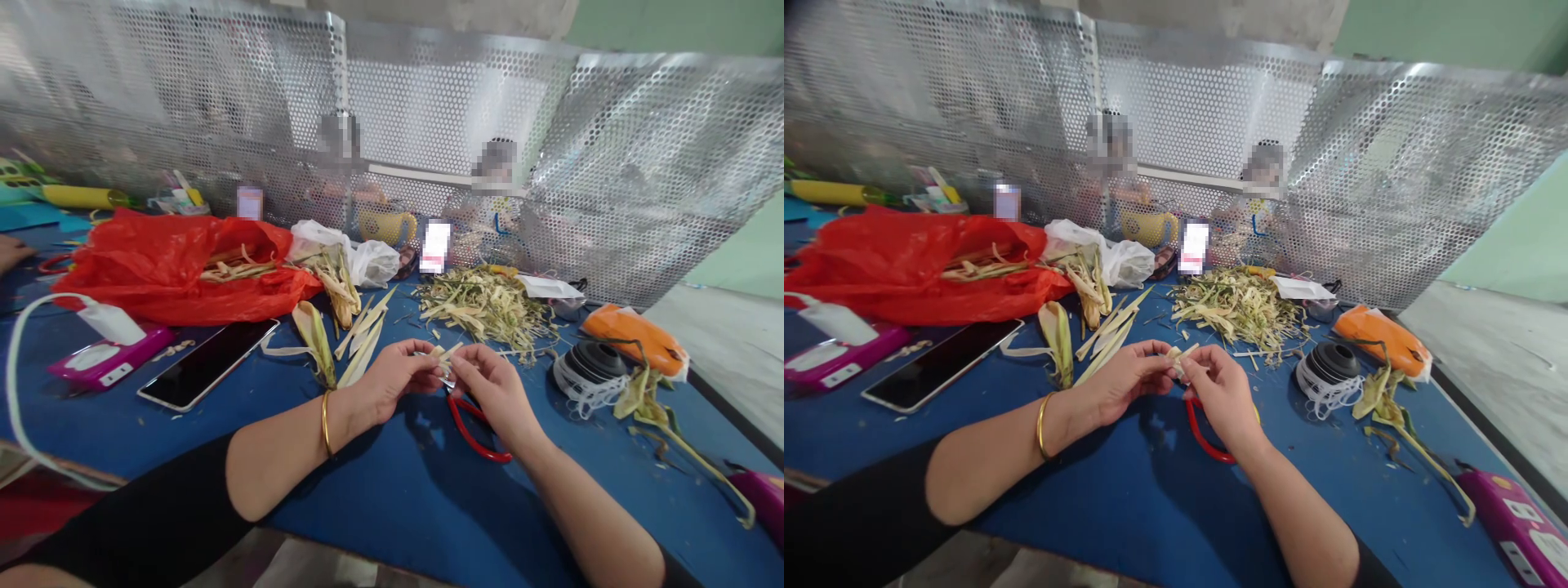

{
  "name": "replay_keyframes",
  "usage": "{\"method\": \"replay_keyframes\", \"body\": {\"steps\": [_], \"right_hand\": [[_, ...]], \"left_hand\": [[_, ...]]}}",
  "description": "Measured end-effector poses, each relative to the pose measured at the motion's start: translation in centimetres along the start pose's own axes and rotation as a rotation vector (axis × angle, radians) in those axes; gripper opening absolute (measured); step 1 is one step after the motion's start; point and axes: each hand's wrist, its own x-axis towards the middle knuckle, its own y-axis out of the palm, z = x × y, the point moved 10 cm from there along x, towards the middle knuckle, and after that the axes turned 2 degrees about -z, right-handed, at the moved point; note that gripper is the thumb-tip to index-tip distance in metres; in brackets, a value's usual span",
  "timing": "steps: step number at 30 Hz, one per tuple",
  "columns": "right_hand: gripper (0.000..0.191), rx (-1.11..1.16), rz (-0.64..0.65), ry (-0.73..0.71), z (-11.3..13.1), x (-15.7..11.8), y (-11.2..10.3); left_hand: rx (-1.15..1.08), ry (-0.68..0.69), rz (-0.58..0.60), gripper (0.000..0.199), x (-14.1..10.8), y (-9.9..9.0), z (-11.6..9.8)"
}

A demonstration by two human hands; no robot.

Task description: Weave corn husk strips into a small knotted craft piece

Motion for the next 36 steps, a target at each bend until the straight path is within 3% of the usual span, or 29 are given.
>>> {"method": "replay_keyframes", "body": {"steps": [5,11,16,20,25,29,36], "right_hand": [[0.024,-0.035,-0.008,-0.138,1.9,-0.2,-0.4],[0.02,-0.106,-0.134,-0.269,2.6,-0.4,-1.4],[0.024,-0.149,-0.128,-0.18,1.0,-0.1,-1.4],[0.023,-0.306,-0.152,-0.242,1.2,-0.1,-1.5],[0.022,-0.235,-0.189,-0.189,0.3,-0.2,-1.6],[0.015,-0.285,-0.24,-0.242,0.9,-0.6,-1.8],[0.013,-0.364,-0.192,-0.229,0.8,-0.3,-1.5]], "left_hand": [[-0.083,-0.038,0.069,0.021,0.1,0.3,0.0],[0.072,0.017,0.083,0.016,-0.2,0.8,0.0],[0.125,0.01,0.078,0.012,-0.2,0.9,0.4],[0.143,-0.002,0.056,0.007,-0.1,0.7,0.5],[0.147,0.018,0.042,0.007,0.0,0.6,0.4],[0.116,0.021,0.033,0.008,-0.1,0.6,0.3],[0.099,0.027,0.012,0.009,-0.2,0.5,0.2]]}}
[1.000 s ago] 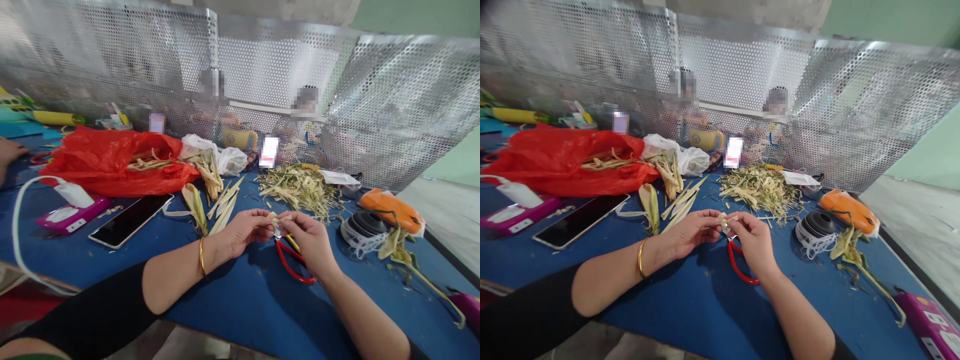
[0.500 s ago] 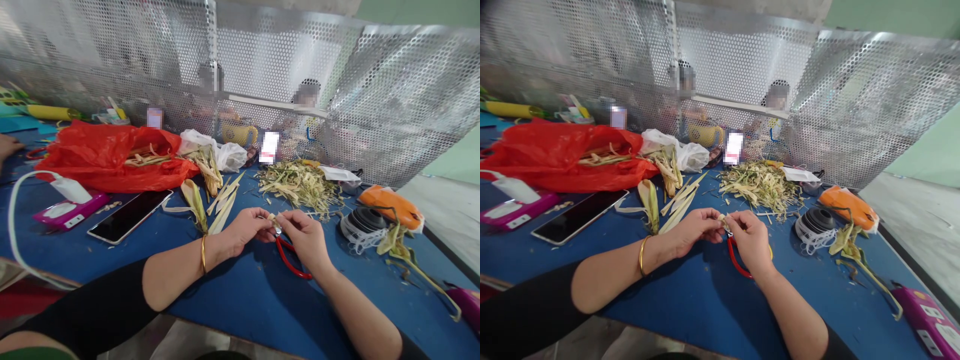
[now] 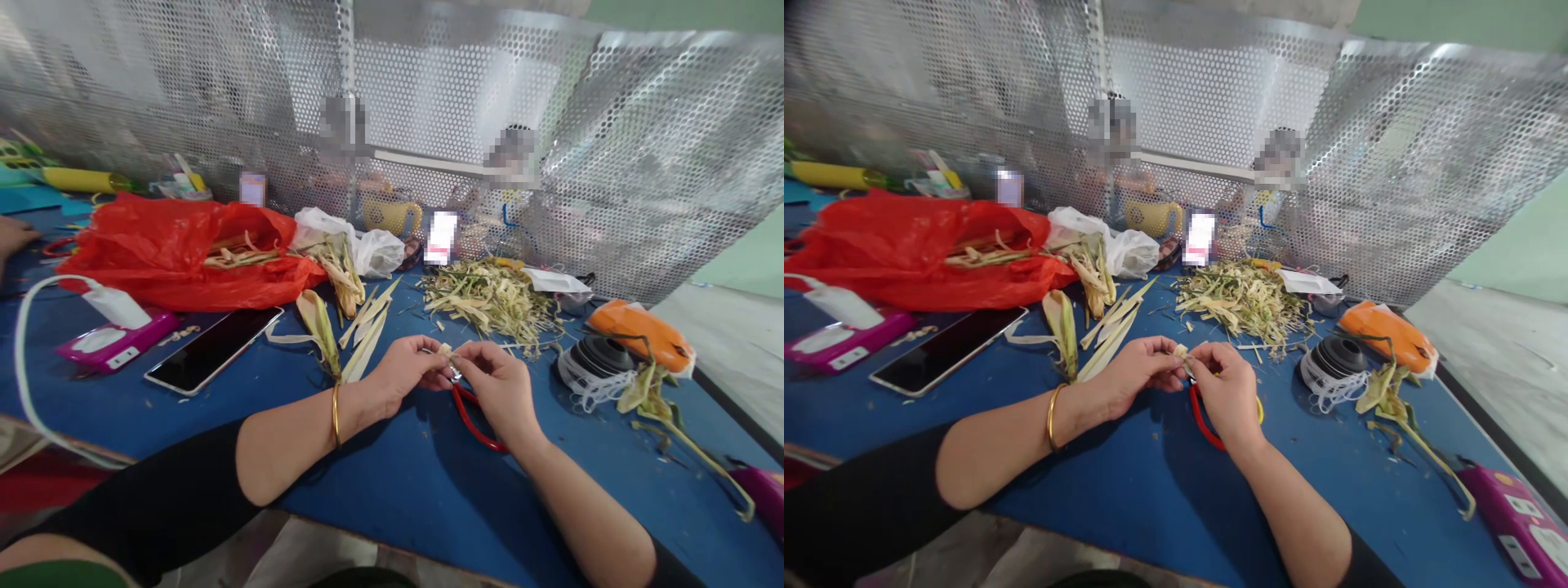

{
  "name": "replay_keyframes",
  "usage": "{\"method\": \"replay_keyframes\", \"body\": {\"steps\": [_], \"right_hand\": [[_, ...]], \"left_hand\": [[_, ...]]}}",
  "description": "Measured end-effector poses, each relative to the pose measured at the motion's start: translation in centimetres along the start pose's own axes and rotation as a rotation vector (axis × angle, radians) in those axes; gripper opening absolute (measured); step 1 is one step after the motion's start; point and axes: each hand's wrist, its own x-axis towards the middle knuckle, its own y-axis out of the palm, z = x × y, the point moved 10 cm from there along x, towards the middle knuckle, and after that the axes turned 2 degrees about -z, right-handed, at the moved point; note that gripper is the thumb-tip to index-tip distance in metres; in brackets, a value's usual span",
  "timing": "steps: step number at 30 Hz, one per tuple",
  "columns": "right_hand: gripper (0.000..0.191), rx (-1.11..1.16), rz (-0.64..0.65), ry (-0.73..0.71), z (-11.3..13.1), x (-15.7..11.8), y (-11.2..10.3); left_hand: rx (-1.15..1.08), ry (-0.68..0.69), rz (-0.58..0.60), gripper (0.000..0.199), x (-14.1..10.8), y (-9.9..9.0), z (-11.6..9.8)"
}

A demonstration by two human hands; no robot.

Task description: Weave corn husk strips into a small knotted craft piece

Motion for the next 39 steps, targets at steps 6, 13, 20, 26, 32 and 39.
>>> {"method": "replay_keyframes", "body": {"steps": [6,13,20,26,32,39], "right_hand": [[0.017,-0.023,0.024,0.1,-0.6,0.1,0.0],[0.018,-0.054,0.056,0.165,-1.2,0.1,0.2],[0.019,-0.031,0.11,0.205,-2.1,0.1,0.7],[0.017,-0.089,0.091,0.138,-1.0,-0.1,0.4],[0.013,0.015,0.055,0.08,-0.1,-0.1,0.3],[0.014,-0.096,0.024,0.062,-0.2,0.0,-0.1]], "left_hand": [[0.009,0.016,-0.002,0.01,0.0,0.1,0.0],[0.044,0.047,-0.003,0.013,0.1,0.2,-0.1],[0.182,0.199,0.011,0.017,0.2,0.2,-0.8],[0.375,0.286,0.011,0.018,0.3,0.1,-1.3],[0.272,0.226,-0.031,0.014,0.1,-0.3,-1.3],[0.385,0.267,0.015,0.009,0.0,0.3,-1.4]]}}
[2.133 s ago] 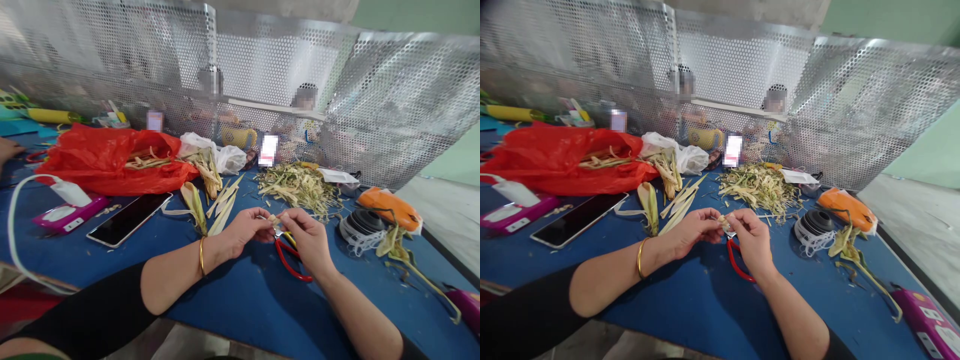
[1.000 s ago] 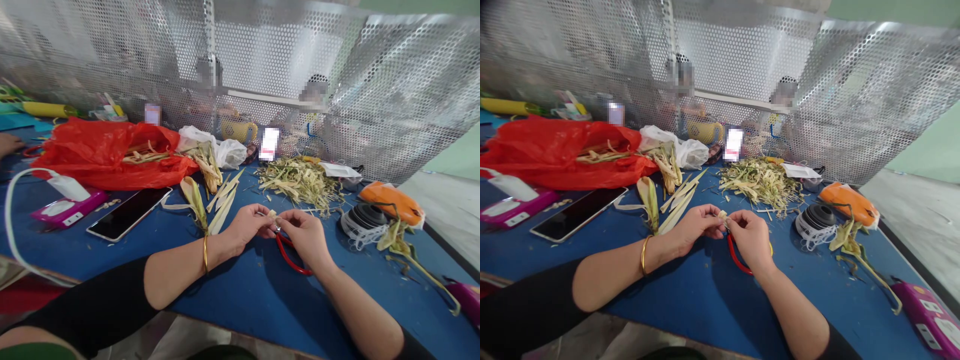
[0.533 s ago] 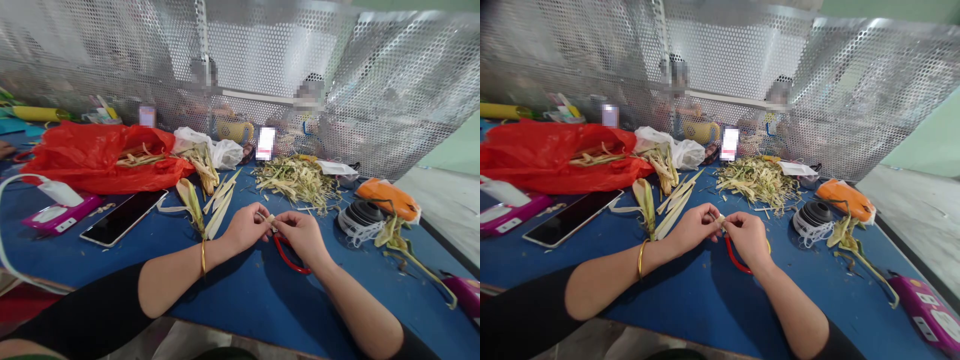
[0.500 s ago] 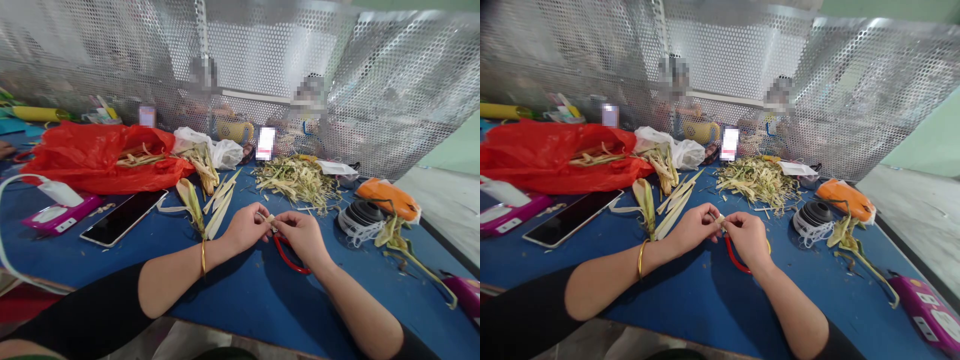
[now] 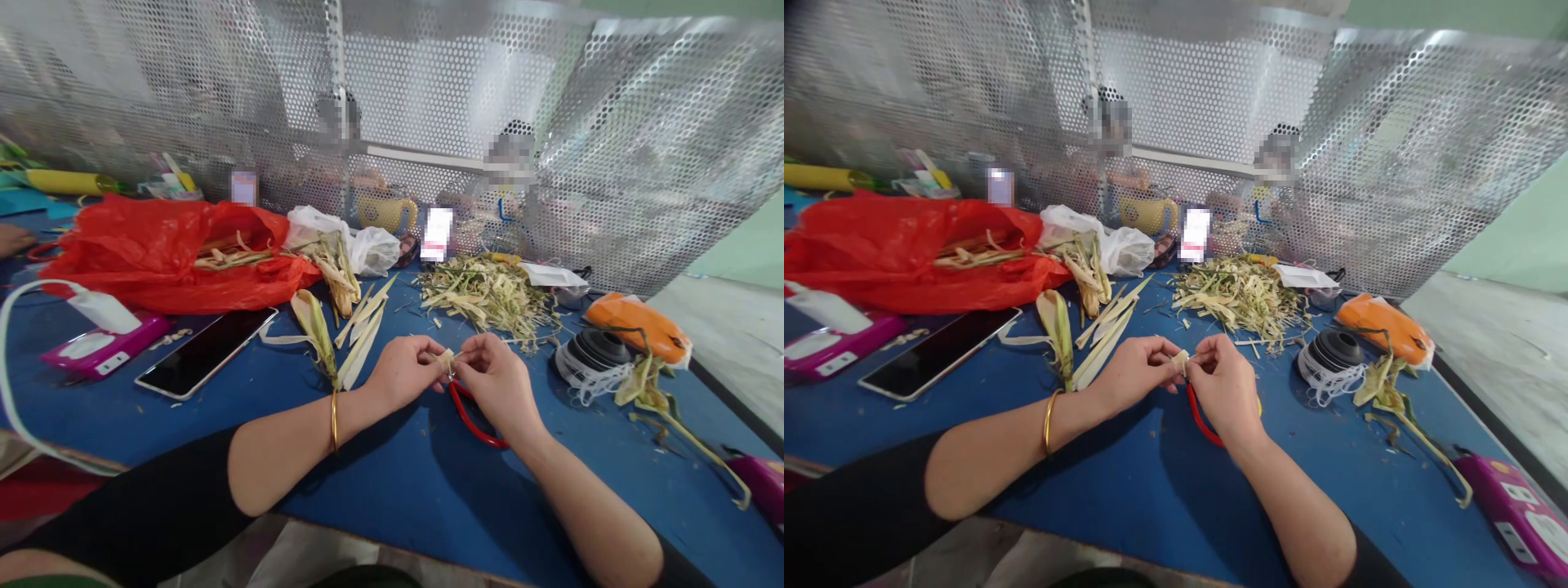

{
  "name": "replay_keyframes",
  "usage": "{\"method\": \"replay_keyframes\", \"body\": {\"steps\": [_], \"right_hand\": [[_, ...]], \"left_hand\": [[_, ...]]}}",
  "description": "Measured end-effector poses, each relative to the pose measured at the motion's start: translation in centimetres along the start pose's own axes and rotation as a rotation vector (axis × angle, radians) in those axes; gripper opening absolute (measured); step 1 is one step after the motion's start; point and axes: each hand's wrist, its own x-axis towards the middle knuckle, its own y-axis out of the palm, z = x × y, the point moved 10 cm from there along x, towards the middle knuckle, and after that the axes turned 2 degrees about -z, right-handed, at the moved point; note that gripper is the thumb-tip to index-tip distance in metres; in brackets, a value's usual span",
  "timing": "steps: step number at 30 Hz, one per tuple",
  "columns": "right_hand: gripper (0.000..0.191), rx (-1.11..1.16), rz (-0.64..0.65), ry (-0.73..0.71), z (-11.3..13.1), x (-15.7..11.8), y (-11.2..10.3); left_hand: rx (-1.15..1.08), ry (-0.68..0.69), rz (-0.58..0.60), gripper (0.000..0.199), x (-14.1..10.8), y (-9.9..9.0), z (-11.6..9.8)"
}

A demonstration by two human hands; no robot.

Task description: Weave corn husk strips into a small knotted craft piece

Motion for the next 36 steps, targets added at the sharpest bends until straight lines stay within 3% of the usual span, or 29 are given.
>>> {"method": "replay_keyframes", "body": {"steps": [6,13,22,29,36], "right_hand": [[0.009,-0.154,-0.002,-0.138,1.9,-0.5,-0.2],[0.009,-0.104,0.098,-0.249,3.3,-0.7,0.4],[0.003,-0.212,-0.058,-0.271,3.4,-0.5,-1.0],[0.009,-0.204,-0.121,-0.305,3.2,-0.6,-1.4],[0.013,-0.182,-0.082,-0.32,3.4,-0.4,-1.0]], "left_hand": [[-0.014,0.005,0.016,0.007,0.0,0.1,-0.1],[-0.275,-0.167,-0.027,0.002,-0.2,-0.3,0.3],[-0.328,-0.179,0.018,0.011,-0.3,-0.1,0.3],[-0.323,-0.149,0.085,0.003,-0.4,0.7,0.1],[-0.298,-0.143,0.099,0.008,-0.4,1.0,0.2]]}}
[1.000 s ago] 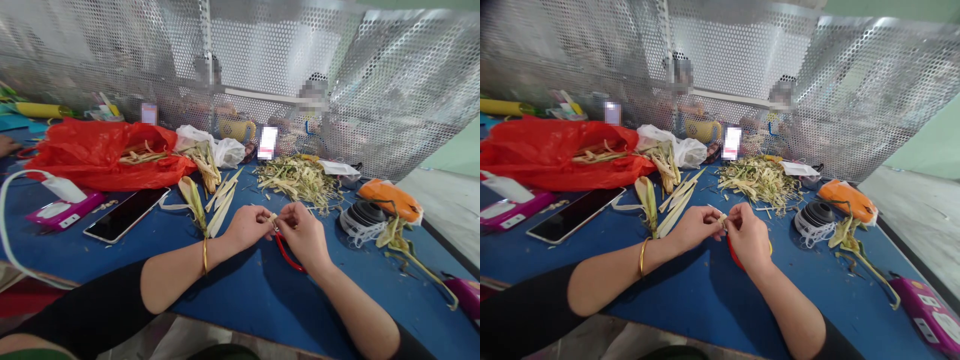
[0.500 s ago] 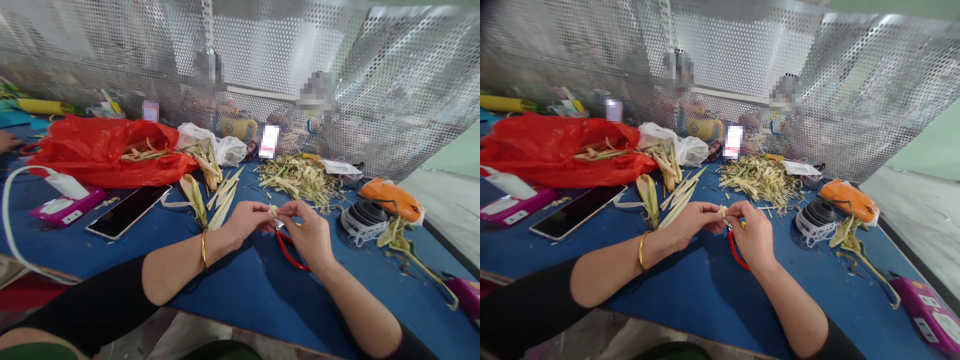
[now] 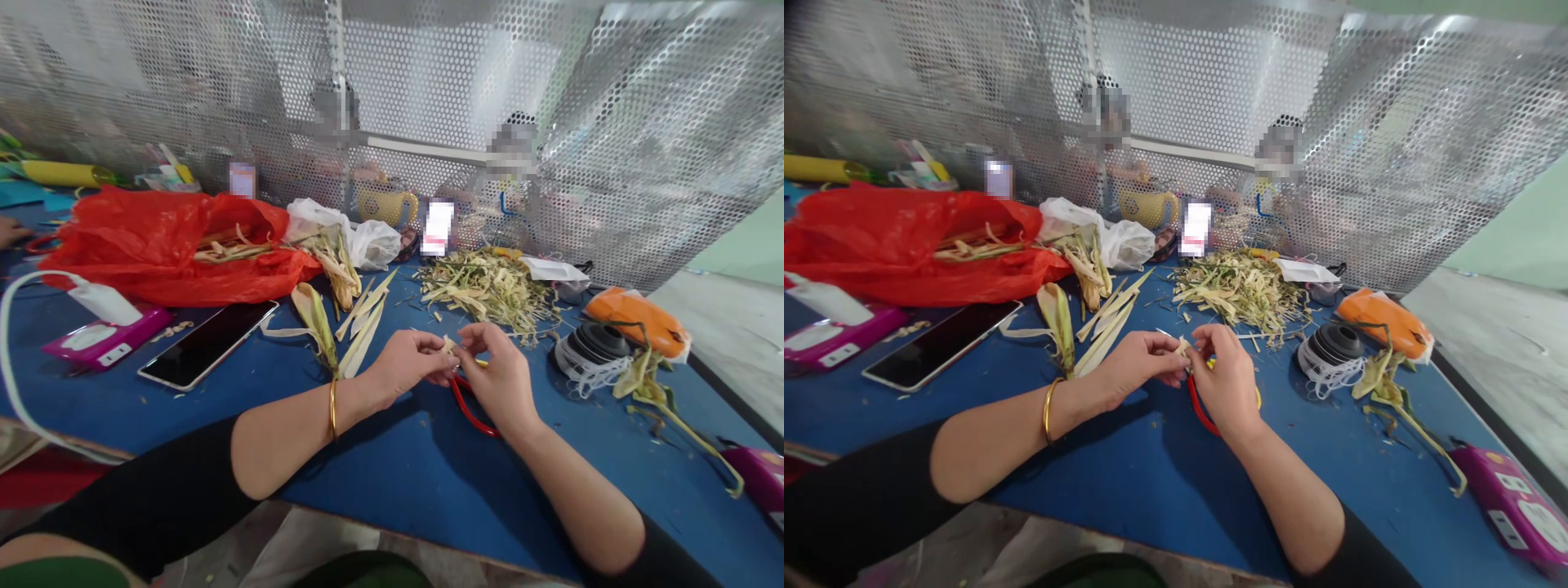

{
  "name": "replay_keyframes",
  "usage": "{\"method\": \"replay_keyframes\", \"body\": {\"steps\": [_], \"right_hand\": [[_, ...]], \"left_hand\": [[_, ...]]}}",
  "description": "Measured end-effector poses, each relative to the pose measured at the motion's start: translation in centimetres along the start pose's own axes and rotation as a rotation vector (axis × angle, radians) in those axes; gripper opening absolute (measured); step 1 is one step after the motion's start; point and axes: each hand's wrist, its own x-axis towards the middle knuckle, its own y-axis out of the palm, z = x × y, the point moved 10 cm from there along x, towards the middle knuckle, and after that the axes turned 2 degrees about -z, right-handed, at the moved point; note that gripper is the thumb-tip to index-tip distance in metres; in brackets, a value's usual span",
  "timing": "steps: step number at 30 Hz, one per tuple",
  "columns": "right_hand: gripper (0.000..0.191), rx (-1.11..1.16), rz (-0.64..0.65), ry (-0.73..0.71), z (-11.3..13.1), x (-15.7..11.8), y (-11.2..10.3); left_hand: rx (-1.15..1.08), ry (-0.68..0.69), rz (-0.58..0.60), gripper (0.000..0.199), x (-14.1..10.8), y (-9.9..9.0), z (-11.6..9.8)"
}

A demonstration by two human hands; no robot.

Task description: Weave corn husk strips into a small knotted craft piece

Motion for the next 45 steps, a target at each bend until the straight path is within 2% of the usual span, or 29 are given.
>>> {"method": "replay_keyframes", "body": {"steps": [4,7,9,11,13,18,21,26,32,39,45], "right_hand": [[0.021,0.166,0.101,0.122,-1.3,0.5,0.4],[0.024,0.121,0.144,0.194,-2.5,0.8,0.3],[0.023,0.108,0.223,0.224,-2.9,0.8,0.9],[0.021,0.181,0.287,0.278,-3.3,0.5,1.6],[0.02,0.28,0.294,0.342,-3.6,0.2,1.9],[0.021,0.393,0.343,0.431,-3.7,-0.5,2.9],[0.022,0.415,0.322,0.464,-4.0,-0.8,3.3],[0.028,0.454,0.172,0.52,-4.7,-1.1,3.0],[0.025,0.42,0.132,0.488,-4.4,-1.1,2.9],[0.027,0.419,0.169,0.458,-4.1,-1.3,3.5],[0.031,0.279,0.165,0.344,-3.3,-0.2,2.0]], "left_hand": [[0.032,0.017,-0.023,0.006,0.0,-0.2,-0.2],[0.085,0.017,0.025,0.004,0.0,0.3,0.0],[0.135,0.026,0.065,0.007,-0.1,0.6,0.0],[0.171,0.018,0.083,0.01,-0.1,0.7,0.2],[0.191,-0.006,0.097,0.013,-0.1,0.8,0.5],[0.225,-0.034,0.252,0.019,-0.6,2.0,0.9],[0.249,-0.013,0.342,0.024,-0.8,2.4,0.8],[0.295,0.022,0.432,0.025,-1.0,2.8,0.6],[0.174,-0.071,0.407,0.024,-1.3,3.0,0.7],[0.205,-0.175,0.233,0.028,-1.0,2.0,2.0],[0.141,-0.136,0.046,0.022,-0.2,0.1,1.0]]}}
